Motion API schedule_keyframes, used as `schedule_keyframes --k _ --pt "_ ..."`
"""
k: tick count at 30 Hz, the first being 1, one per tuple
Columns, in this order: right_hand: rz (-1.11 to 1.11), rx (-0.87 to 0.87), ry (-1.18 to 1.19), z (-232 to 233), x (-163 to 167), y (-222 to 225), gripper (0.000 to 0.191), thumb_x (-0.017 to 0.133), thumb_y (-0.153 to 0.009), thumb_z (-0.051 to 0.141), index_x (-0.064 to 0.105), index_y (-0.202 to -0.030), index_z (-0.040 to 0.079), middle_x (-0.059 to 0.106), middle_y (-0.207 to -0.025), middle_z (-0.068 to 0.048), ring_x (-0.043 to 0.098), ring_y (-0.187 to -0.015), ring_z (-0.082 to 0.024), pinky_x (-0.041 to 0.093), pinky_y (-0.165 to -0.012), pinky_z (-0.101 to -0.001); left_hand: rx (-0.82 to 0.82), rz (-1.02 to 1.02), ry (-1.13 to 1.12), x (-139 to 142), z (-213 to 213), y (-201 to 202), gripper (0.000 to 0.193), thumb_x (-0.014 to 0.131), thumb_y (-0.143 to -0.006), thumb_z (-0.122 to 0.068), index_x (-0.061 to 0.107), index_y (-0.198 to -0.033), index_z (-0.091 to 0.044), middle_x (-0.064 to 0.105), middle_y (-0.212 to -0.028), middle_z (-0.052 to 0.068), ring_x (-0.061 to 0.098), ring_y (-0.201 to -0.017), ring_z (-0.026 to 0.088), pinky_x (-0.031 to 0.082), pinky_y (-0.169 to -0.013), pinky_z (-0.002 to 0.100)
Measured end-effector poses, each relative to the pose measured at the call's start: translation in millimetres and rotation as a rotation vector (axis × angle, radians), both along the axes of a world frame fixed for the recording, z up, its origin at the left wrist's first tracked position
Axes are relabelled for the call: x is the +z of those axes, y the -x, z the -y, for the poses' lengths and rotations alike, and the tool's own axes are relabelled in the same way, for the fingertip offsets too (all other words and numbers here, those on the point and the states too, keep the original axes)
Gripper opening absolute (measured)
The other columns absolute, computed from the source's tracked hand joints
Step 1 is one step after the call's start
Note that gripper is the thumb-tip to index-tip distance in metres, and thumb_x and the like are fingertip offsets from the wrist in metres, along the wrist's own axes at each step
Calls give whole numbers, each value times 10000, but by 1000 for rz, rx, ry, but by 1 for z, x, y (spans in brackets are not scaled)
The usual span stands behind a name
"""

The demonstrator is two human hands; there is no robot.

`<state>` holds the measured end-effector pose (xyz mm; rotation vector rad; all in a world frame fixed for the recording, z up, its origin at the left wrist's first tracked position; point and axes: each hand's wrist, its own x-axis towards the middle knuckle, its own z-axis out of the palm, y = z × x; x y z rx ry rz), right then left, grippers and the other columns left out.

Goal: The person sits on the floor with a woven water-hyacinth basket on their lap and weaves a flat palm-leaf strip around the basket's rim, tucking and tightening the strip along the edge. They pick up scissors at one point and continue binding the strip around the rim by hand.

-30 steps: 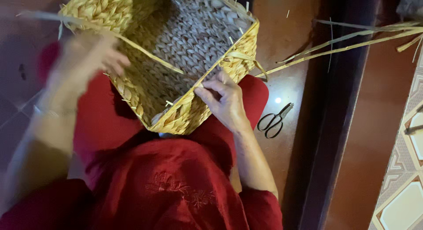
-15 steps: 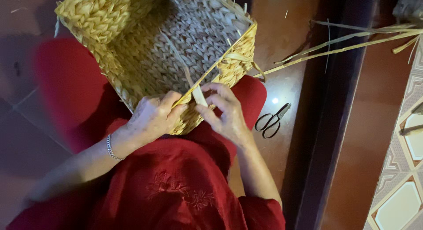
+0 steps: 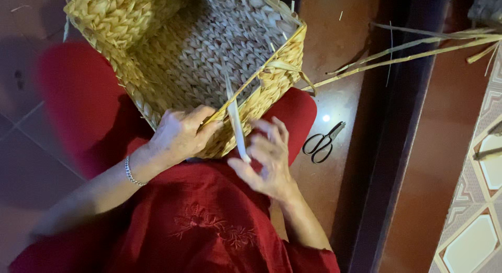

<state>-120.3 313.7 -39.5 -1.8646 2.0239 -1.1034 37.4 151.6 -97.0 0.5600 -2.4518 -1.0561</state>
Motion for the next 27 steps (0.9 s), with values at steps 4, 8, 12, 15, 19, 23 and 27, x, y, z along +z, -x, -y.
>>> schedule_keyframes --k 4,8,12,15,19,23,27 --pt "97 196 -10 -26 26 -22 340 823 -859 330 604 -651 177 534 -577 15 585 -618 -182 457 -963 -515 7 -32 73 17 2 2 352 768 -877 -156 618 -1173 -36 700 -1001 149 690 -836 340 571 -721 436" --pt "228 378 -28 -43 45 -35 419 860 -886 432 654 -672 136 549 -561 1 561 -534 -191 434 -574 -383 -37 -62 244 30 0 8 491 790 -759 -185 613 -1185 -19 631 -1090 170 627 -996 365 545 -857 452" --pt "432 685 39 -28 43 -53 425 688 -1022 407 738 -1110 -5 641 -853 -84 667 -787 -263 508 -649 -362 -57 -156 217 29 -4 12 430 814 -851 -251 617 -1114 26 611 -1026 191 621 -926 356 548 -791 440" --pt "596 806 -62 -18 40 -51 436 594 -1076 376 694 -1196 -31 714 -1055 -127 690 -860 -268 526 -706 -359 22 -166 -6 22 5 12 130 687 -1051 -125 649 -1019 -5 654 -960 132 676 -880 270 563 -778 389" --pt "866 460 -313 -11 22 -8 470 366 -1100 374 682 -1028 35 718 -1020 -103 729 -911 -260 591 -864 -341 136 193 -371 14 35 15 278 682 -1002 -254 724 -933 12 591 -641 159 589 -564 234 472 -558 375" --pt "902 -165 -335 32 -28 23 286 532 -1096 160 605 -1326 7 720 -881 -126 656 -702 -151 569 -632 -296 16 216 -401 5 57 25 285 718 -944 -297 748 -913 -15 628 -633 142 612 -546 166 479 -557 349" --pt "1352 -92 -522 51 -46 36 404 485 -1036 146 536 -1435 115 657 -639 -63 553 -423 -93 458 -417 -222 -102 128 -559 -5 62 40 167 671 -887 -172 744 -938 -31 670 -673 99 627 -641 151 507 -584 328"
